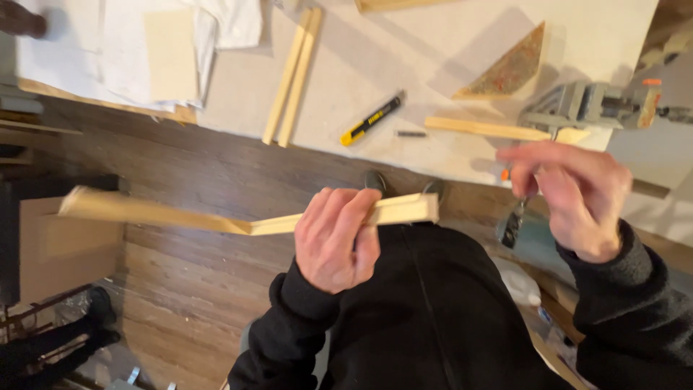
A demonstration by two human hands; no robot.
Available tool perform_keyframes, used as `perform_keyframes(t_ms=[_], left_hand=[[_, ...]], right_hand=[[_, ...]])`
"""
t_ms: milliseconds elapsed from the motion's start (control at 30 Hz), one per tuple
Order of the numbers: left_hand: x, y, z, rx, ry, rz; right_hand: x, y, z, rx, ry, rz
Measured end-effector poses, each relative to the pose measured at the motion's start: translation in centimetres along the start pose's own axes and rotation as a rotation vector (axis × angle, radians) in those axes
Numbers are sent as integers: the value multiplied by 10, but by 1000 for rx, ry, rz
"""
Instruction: Assembling and gluing wooden picture frame components using a corner clamp and hammer.
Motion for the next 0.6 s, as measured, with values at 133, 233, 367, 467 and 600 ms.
perform_keyframes(t_ms=[133,233,367,467,600], left_hand=[[-14,-51,-4,-142,28,120],[-1,-94,10,-467,-80,340],[32,-117,16,-565,18,1157],[60,-113,22,-483,-46,1385],[64,-112,-8,-506,-99,1484]], right_hand=[[-8,21,-53,-45,197,361],[-63,39,-48,25,633,378],[-89,63,-31,-80,624,-189],[-79,71,-28,-152,634,-426],[-76,68,-20,-201,475,-562]])
Point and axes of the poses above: each hand's wrist, its own z-axis away from the middle knuckle, its own y-axis out of the palm, x = y × z, the point moved 8 cm from there along -z, towards the middle knuckle, and after that the axes turned 9 degrees about z, right-handed, at the moved point
